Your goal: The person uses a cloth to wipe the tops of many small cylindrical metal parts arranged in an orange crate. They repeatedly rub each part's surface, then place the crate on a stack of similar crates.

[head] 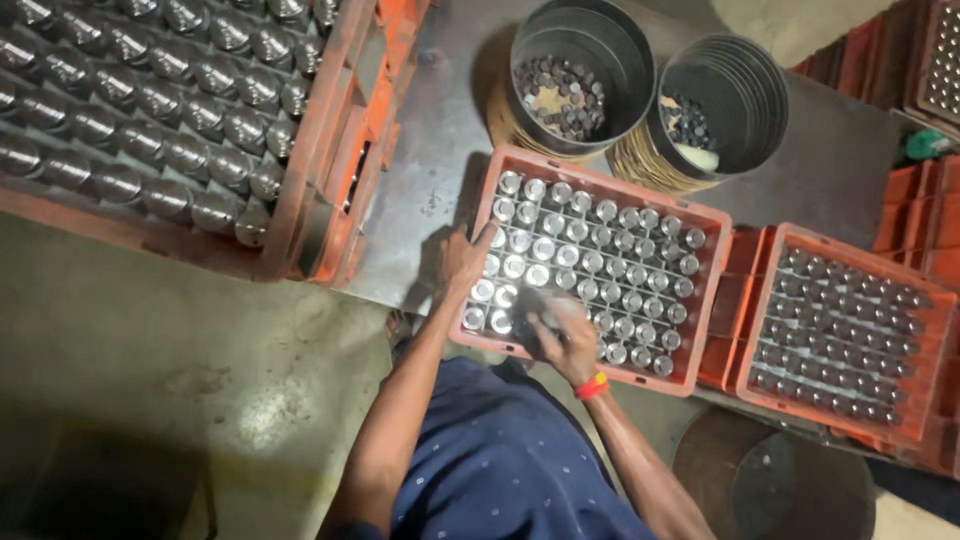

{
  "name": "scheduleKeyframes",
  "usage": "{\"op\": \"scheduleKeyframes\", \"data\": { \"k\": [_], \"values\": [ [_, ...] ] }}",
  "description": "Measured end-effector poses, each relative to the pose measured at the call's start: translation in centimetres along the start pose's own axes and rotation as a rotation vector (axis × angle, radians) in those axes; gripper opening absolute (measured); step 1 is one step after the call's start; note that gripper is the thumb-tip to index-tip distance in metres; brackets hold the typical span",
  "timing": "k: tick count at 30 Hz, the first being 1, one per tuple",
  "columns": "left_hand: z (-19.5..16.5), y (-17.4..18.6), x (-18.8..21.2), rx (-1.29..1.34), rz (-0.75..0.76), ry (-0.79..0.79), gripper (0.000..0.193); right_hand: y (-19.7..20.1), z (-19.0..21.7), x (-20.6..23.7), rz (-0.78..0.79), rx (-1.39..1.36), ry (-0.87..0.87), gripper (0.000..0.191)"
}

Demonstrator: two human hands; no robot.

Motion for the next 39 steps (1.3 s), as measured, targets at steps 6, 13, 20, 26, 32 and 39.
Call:
{"op": "scheduleKeyframes", "data": {
  "k": [6, 13, 20, 26, 32, 39],
  "values": [
    [-0.2, 0.9, 0.0, -0.047, 0.057, -0.011, 0.092, -2.5, 1.4, -2.2, 0.02, -0.09, 0.026, 0.051],
    [2.5, 0.5, 2.0, 0.066, -0.011, -0.141, 0.068, -1.0, 2.1, -0.1, -0.159, -0.265, 0.125, 0.054],
    [7.5, 1.1, 5.7, 0.237, -0.096, -0.348, 0.059, -2.7, 2.2, 0.2, -0.034, -0.1, 0.045, 0.053],
    [8.1, 1.3, 6.5, 0.217, -0.133, -0.274, 0.051, -5.2, 2.3, -4.3, 0.092, -0.011, 0.045, 0.052],
    [7.9, 1.7, 6.3, 0.19, -0.252, -0.414, 0.044, -4.1, 4.0, -1.4, 0.028, -0.006, 0.122, 0.053],
    [8.0, 1.6, 6.4, 0.196, -0.276, -0.422, 0.04, -4.2, 2.3, -2.7, -0.062, -0.062, 0.001, 0.043]
  ]
}}
Point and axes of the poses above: each hand's wrist, its own x-axis away from the middle knuckle, its own y-axis out of the back of the hand, z = x × y, the point moved 3 cm from there along -x, towards the middle knuckle, and after that the axes turned 1 degree about y, right-handed, at the moved point
